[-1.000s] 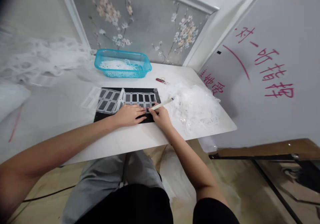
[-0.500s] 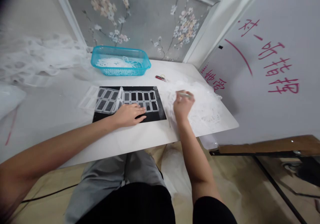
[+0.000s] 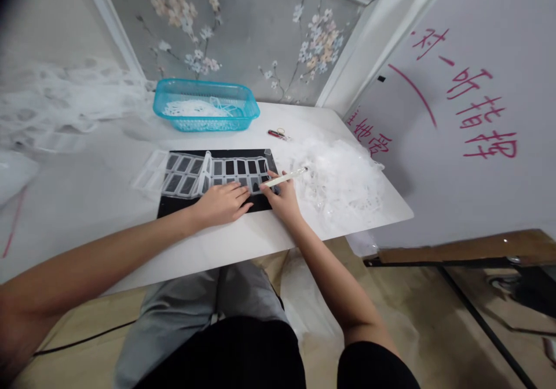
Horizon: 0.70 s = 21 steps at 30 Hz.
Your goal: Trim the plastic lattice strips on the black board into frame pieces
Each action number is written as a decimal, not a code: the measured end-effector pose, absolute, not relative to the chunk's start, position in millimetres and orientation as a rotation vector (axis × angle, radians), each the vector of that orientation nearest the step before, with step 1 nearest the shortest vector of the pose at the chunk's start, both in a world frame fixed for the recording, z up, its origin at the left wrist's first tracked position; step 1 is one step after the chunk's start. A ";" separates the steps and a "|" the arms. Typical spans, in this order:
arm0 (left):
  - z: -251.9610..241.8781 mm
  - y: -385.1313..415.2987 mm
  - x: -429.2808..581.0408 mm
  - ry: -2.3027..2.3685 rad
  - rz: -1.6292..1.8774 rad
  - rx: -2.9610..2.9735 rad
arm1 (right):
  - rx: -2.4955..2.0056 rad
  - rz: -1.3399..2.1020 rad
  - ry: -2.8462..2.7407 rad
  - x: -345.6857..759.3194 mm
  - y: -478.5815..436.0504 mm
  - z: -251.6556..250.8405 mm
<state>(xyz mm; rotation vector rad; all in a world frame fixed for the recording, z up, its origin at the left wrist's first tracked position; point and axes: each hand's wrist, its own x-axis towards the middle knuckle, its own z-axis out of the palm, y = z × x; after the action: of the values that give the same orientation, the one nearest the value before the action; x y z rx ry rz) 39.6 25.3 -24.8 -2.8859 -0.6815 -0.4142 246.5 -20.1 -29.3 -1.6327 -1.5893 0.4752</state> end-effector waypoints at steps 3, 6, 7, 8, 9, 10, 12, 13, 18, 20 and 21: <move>-26.7 27.0 40.0 -0.705 -0.423 -2.893 | -1.648 0.438 -1.580 248.7 -18.8 -29.2; -27.7 27.5 40.4 -0.716 -0.423 -2.900 | -1.657 0.434 -1.606 246.9 -18.6 -29.9; -27.4 27.4 40.4 -0.714 -0.414 -2.900 | -1.658 0.433 -1.611 246.0 -18.7 -29.9; -26.9 27.3 40.4 -0.714 -0.404 -2.899 | -1.655 0.434 -1.615 245.2 -18.9 -29.5; -26.0 27.1 40.3 -0.714 -0.394 -2.899 | -1.649 0.438 -1.615 244.6 -19.2 -28.9; -24.9 26.8 40.1 -0.714 -0.387 -2.901 | -1.644 0.444 -1.610 244.1 -19.5 -28.1; -22.6 26.4 39.6 -0.710 -0.378 -2.907 | -1.640 0.460 -1.589 243.7 -20.1 -26.5; -21.6 26.2 39.3 -0.706 -0.377 -2.910 | -1.639 0.467 -1.579 243.8 -20.2 -25.9; -19.7 25.4 38.3 -0.702 -0.394 -2.921 | -1.625 0.455 -1.606 245.0 -18.5 -27.1; -20.3 25.5 38.5 -0.707 -0.400 -2.930 | -1.623 0.439 -1.639 243.9 -18.6 -27.6; -20.9 25.8 38.8 -0.710 -0.404 -2.936 | -1.623 0.422 -1.665 242.6 -19.5 -27.3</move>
<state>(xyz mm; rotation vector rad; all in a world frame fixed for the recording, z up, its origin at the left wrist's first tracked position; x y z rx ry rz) 38.8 25.8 -20.9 -2.9355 -0.7098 -0.4044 242.6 -19.5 -27.3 -1.6233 -1.6649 0.4217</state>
